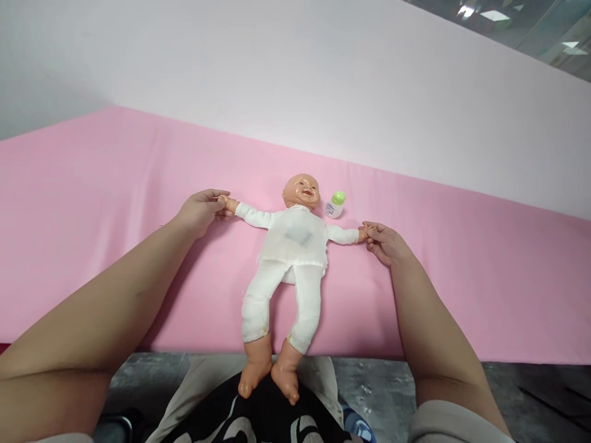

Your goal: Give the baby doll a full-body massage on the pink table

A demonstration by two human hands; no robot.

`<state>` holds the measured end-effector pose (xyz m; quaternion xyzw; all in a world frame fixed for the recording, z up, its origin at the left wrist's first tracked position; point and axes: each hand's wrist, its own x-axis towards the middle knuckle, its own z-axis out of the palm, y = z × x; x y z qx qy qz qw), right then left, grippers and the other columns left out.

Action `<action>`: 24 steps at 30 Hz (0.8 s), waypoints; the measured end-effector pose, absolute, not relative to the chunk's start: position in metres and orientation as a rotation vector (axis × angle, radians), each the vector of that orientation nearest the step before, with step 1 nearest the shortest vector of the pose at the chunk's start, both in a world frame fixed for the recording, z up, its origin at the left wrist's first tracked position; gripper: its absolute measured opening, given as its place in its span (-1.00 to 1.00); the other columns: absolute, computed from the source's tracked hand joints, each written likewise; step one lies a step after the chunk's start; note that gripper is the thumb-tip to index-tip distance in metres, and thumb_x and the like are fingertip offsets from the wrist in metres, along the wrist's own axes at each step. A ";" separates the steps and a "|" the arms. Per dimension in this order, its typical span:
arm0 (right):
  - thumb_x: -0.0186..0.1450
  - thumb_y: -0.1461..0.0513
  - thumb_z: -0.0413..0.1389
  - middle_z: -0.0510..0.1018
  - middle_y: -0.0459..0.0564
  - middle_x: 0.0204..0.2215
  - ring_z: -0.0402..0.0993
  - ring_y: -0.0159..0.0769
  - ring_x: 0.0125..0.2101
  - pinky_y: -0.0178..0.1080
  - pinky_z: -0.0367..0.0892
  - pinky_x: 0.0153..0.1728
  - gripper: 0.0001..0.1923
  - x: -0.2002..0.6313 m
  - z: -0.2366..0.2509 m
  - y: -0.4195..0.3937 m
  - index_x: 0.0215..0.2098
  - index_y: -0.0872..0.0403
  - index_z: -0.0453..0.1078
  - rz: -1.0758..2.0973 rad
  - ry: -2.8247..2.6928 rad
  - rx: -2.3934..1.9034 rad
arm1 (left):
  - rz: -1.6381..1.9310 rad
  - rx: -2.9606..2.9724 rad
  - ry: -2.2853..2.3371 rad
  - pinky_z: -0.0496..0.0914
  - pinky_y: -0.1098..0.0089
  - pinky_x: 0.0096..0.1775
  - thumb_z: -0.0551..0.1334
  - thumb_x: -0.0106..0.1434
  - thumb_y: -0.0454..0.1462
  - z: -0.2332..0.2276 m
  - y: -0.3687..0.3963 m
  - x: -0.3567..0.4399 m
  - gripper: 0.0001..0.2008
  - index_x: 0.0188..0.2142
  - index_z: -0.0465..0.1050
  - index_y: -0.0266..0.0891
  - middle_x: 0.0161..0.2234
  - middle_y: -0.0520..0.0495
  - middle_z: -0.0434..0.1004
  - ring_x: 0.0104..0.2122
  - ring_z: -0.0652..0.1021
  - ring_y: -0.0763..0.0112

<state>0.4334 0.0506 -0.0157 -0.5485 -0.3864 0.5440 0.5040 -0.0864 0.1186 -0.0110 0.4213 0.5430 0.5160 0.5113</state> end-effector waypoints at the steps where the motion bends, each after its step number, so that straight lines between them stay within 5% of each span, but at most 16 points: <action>1: 0.06 0.25 0.49 0.67 -0.01 -0.21 0.33 -0.49 -0.52 -0.39 0.32 -0.58 -0.58 0.433 -0.016 0.051 -0.11 0.03 0.59 1.312 -0.943 -1.325 | 1.243 1.021 1.295 0.57 0.33 -0.32 0.45 0.19 -0.31 -0.012 0.119 -0.087 -0.68 -0.06 0.54 -0.29 -0.36 -0.10 0.61 -0.45 0.63 0.34; 10: 0.04 0.01 0.53 0.44 -0.16 -0.61 0.05 -0.54 -0.69 -0.37 -0.09 -0.70 -0.57 0.418 -0.017 0.052 -0.38 0.04 0.46 1.167 -1.008 -1.440 | 1.261 1.118 1.385 0.39 0.37 -0.51 0.45 0.15 -0.18 -0.012 0.120 -0.085 -0.74 -0.22 0.56 -0.25 -0.47 -0.08 0.57 -0.59 0.48 0.40; 16: 0.15 -0.07 0.46 0.64 -0.01 -0.41 0.08 -0.56 -0.68 -0.36 -0.05 -0.71 -0.57 0.415 -0.018 0.052 -0.36 0.06 0.48 1.135 -0.997 -1.449 | 1.257 1.096 1.433 0.42 0.36 -0.49 0.39 0.20 -0.21 -0.012 0.121 -0.083 -0.83 -0.25 0.57 -0.25 -0.44 -0.10 0.57 -0.55 0.51 0.37; 24: 0.13 0.14 0.49 0.72 0.09 -0.16 0.34 -0.48 -0.57 -0.35 0.30 -0.61 -0.61 0.426 -0.017 0.051 -0.12 0.07 0.59 1.259 -1.017 -1.367 | 1.195 1.053 1.369 0.46 0.34 -0.43 0.42 0.13 -0.27 -0.010 0.120 -0.086 -0.70 -0.11 0.61 -0.27 -0.44 -0.11 0.59 -0.52 0.56 0.33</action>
